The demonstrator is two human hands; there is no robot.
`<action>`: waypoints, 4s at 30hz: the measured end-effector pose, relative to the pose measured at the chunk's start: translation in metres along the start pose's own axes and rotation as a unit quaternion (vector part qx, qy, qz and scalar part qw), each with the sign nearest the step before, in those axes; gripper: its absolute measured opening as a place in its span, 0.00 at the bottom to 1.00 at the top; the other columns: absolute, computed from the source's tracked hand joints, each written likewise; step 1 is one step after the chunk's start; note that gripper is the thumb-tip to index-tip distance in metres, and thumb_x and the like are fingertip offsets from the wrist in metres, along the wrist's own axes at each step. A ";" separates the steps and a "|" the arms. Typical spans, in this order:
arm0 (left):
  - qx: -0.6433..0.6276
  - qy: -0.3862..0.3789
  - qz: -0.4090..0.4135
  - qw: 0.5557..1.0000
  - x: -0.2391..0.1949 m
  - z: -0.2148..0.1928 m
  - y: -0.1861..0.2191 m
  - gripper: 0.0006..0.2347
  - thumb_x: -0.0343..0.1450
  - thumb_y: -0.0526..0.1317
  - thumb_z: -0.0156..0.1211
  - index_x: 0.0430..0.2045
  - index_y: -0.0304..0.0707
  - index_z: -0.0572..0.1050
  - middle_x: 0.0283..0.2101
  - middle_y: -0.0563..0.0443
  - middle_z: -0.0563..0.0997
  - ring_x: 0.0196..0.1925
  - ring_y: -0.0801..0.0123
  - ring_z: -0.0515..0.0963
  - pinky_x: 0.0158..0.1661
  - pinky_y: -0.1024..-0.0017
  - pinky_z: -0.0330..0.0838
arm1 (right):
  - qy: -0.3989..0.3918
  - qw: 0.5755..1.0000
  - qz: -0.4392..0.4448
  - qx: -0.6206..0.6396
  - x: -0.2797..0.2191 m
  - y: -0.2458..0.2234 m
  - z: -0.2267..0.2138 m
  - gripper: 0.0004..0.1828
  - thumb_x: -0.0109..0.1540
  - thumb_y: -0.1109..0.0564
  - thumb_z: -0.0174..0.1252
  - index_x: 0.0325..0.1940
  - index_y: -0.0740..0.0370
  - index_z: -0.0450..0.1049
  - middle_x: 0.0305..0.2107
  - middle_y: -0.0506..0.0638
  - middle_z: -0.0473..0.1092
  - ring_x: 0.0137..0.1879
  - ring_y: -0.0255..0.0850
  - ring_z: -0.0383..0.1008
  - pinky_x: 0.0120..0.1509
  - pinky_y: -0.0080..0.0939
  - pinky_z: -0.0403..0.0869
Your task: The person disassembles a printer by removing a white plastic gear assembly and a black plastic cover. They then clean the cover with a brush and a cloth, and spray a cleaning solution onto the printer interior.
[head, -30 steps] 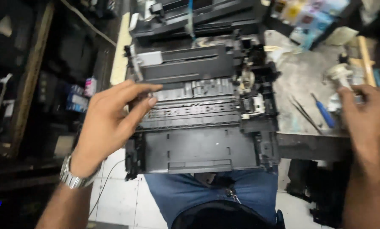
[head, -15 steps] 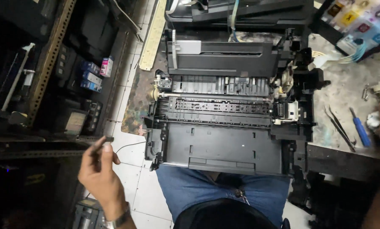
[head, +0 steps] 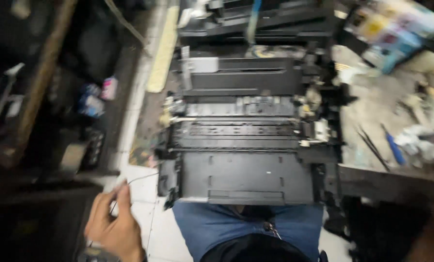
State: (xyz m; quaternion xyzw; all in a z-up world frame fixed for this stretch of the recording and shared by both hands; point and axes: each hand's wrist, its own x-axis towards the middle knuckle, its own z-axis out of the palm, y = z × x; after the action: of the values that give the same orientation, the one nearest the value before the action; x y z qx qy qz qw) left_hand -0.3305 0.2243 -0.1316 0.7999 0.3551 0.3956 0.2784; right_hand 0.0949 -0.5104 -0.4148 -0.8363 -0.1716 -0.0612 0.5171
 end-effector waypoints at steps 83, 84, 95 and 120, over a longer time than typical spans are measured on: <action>-0.095 -0.404 0.255 0.874 0.083 0.273 0.211 0.22 0.62 0.52 0.67 0.38 0.33 0.72 0.27 0.41 0.81 0.36 0.41 0.83 0.51 0.53 0.63 | -0.096 0.975 0.139 0.142 0.116 -0.512 0.226 0.14 0.70 0.54 0.54 0.38 0.66 0.77 0.16 0.43 0.56 0.18 0.26 0.56 0.20 0.24 0.56; -0.097 -0.407 0.267 0.868 0.083 0.268 0.214 0.21 0.63 0.50 0.67 0.39 0.31 0.71 0.26 0.41 0.80 0.35 0.40 0.83 0.51 0.53 0.64 | -0.105 0.963 0.165 0.183 0.118 -0.515 0.221 0.14 0.70 0.54 0.53 0.36 0.67 0.74 0.16 0.41 0.52 0.16 0.24 0.52 0.18 0.24 0.52; -0.015 -0.325 0.349 0.879 0.087 0.265 0.216 0.19 0.62 0.53 0.62 0.34 0.36 0.69 0.26 0.45 0.82 0.27 0.43 0.81 0.30 0.52 0.72 | -0.102 0.970 0.137 0.172 0.102 -0.467 0.200 0.13 0.71 0.49 0.55 0.36 0.57 0.73 0.20 0.42 0.63 0.21 0.28 0.53 0.24 0.28 0.50; -0.129 -0.096 0.433 0.887 0.056 0.309 0.211 0.17 0.77 0.44 0.50 0.58 0.35 0.64 0.36 0.48 0.72 0.32 0.60 0.73 0.37 0.61 0.66 | -0.072 0.967 0.124 0.212 0.057 -0.408 0.175 0.15 0.78 0.55 0.49 0.67 0.62 0.63 0.41 0.53 0.68 0.36 0.35 0.68 0.38 0.26 0.68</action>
State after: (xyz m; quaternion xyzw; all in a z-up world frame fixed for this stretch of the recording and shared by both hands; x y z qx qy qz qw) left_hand 0.0239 0.0923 -0.1188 0.8656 -0.1087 0.4399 0.2129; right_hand -0.0081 -0.1768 -0.1343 -0.7245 -0.1121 0.1017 0.6724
